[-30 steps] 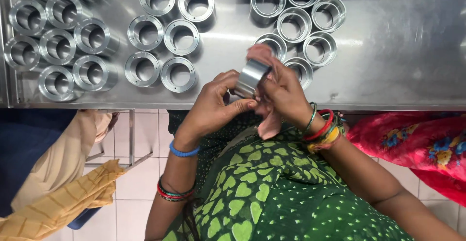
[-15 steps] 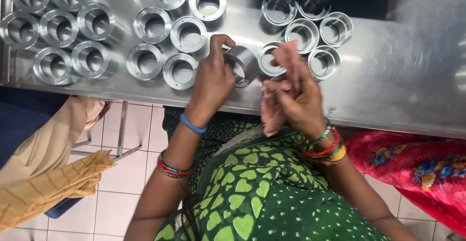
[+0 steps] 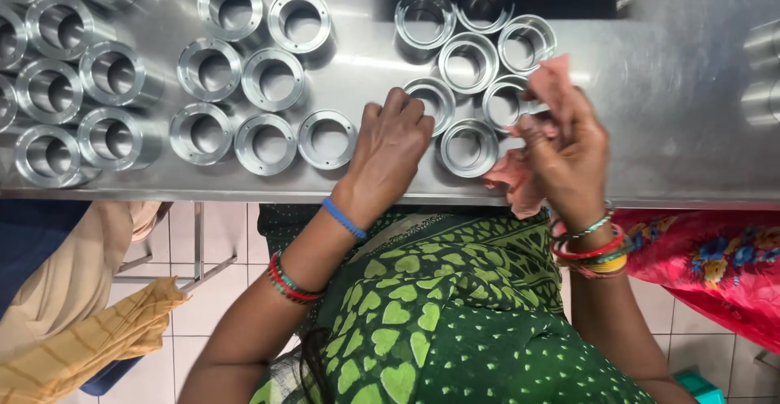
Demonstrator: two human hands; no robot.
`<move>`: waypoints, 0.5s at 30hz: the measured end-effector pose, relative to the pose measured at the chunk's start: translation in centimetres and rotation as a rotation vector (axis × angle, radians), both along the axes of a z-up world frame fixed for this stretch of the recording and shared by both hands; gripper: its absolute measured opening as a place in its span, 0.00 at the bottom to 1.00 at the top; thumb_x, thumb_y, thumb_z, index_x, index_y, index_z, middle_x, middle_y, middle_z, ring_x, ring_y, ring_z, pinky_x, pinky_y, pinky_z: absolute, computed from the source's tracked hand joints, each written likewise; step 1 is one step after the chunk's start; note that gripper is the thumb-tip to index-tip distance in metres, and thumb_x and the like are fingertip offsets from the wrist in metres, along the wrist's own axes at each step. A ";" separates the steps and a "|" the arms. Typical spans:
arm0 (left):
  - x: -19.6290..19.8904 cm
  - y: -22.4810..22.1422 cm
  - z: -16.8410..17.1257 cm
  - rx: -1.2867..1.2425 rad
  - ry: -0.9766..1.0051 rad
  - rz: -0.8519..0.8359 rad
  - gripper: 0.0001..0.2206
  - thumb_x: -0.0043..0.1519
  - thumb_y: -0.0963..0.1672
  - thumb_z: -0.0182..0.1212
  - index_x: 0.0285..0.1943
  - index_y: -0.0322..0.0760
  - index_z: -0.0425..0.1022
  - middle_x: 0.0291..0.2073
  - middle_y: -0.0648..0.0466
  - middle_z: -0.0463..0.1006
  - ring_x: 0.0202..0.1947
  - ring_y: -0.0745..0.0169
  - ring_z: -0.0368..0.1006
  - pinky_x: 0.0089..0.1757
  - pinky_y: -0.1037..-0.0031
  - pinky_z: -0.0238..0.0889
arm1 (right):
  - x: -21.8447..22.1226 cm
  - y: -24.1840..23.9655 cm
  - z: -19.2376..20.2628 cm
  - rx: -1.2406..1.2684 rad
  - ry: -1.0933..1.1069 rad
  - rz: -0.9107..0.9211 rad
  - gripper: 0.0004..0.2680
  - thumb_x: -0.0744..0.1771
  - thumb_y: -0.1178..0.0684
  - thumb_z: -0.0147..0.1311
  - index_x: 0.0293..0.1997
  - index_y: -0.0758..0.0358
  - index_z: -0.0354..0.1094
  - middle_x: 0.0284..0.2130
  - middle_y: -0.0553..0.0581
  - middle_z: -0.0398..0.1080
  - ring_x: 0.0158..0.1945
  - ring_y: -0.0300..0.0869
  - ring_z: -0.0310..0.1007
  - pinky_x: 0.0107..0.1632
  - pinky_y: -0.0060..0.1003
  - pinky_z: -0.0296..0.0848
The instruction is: Wiping metal rings with a cloth and inspecting them using a dial gauge measurement setup.
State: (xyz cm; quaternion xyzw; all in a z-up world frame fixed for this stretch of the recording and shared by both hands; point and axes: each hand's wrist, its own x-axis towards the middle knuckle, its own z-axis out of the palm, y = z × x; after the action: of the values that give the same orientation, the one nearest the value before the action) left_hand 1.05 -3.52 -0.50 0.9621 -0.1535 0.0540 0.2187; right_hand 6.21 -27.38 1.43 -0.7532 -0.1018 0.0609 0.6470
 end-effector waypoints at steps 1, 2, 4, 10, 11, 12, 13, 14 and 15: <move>0.3 0.2 0.2 0.005 -0.003 -0.009 0.14 0.49 0.34 0.62 0.43 0.33 0.81 0.45 0.48 0.79 0.58 0.45 0.68 0.48 0.57 0.63 | -0.2 0.7 0.2 0.005 -0.003 -0.009 0.08 0.70 0.65 0.52 0.49 0.73 0.55 0.60 0.62 0.70 0.53 0.39 0.76 0.55 0.36 0.82; 0.6 0.3 0.4 -0.039 0.103 0.017 0.09 0.51 0.36 0.65 0.41 0.32 0.80 0.43 0.48 0.79 0.55 0.45 0.69 0.47 0.55 0.63 | -0.4 1.3 0.5 -0.193 -0.130 0.067 0.12 0.70 0.66 0.54 0.60 0.71 0.58 0.59 0.62 0.69 0.56 0.42 0.76 0.57 0.36 0.82; 0.9 0.7 0.4 -0.073 0.206 0.021 0.06 0.53 0.38 0.68 0.38 0.32 0.80 0.42 0.48 0.80 0.52 0.44 0.70 0.45 0.54 0.62 | -0.8 2.8 0.1 -0.389 -0.255 0.119 0.17 0.71 0.66 0.55 0.70 0.69 0.60 0.58 0.62 0.68 0.58 0.44 0.76 0.59 0.37 0.81; -1.6 1.8 -0.1 -0.844 0.650 0.392 0.14 0.53 0.41 0.70 0.48 0.37 0.80 0.35 0.56 0.83 0.35 0.61 0.77 0.39 0.70 0.69 | -0.5 7.7 0.1 -0.639 -0.768 0.333 0.23 0.59 0.68 0.54 0.60 0.56 0.65 0.63 0.60 0.66 0.65 0.55 0.72 0.61 0.41 0.76; -2.1 2.0 -0.2 -0.970 0.555 0.264 0.12 0.55 0.41 0.73 0.46 0.35 0.82 0.37 0.56 0.83 0.39 0.66 0.75 0.43 0.73 0.68 | -0.2 7.8 -0.1 -0.464 -0.739 0.347 0.20 0.62 0.65 0.58 0.61 0.59 0.65 0.60 0.57 0.67 0.63 0.54 0.73 0.62 0.44 0.74; -2.6 2.3 -0.1 -1.089 0.456 0.134 0.10 0.57 0.40 0.75 0.45 0.33 0.84 0.39 0.56 0.82 0.43 0.71 0.73 0.48 0.75 0.66 | 0.0 8.1 -0.2 -0.289 -0.707 0.360 0.18 0.65 0.62 0.62 0.61 0.62 0.64 0.57 0.54 0.68 0.60 0.52 0.74 0.64 0.46 0.73; -2.6 2.4 0.4 -1.084 0.452 0.141 0.10 0.57 0.40 0.75 0.45 0.33 0.84 0.39 0.56 0.82 0.43 0.71 0.73 0.48 0.75 0.66 | 0.1 8.0 -0.8 -0.281 -0.709 0.363 0.18 0.65 0.62 0.62 0.61 0.62 0.64 0.57 0.54 0.68 0.60 0.52 0.74 0.64 0.46 0.73; -2.6 2.6 0.9 -1.083 0.352 0.069 0.10 0.57 0.40 0.75 0.46 0.33 0.83 0.40 0.56 0.82 0.44 0.71 0.72 0.48 0.75 0.66 | 0.2 8.0 -1.5 -0.032 -0.213 0.358 0.20 0.65 0.66 0.53 0.65 0.61 0.63 0.57 0.56 0.71 0.60 0.52 0.75 0.63 0.43 0.74; -2.5 2.7 1.4 -1.078 0.255 -0.008 0.11 0.57 0.40 0.75 0.47 0.33 0.83 0.42 0.57 0.82 0.46 0.71 0.72 0.49 0.75 0.65 | 0.3 7.9 -2.2 0.211 0.285 0.336 0.23 0.65 0.70 0.44 0.69 0.60 0.61 0.57 0.58 0.74 0.60 0.52 0.76 0.62 0.40 0.76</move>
State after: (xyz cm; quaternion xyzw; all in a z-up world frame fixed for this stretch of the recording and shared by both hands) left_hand -1.47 -0.82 0.93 0.7124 -0.0801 0.0070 0.6972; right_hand 6.52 -19.48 -0.72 -0.6377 -0.1390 0.2625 0.7107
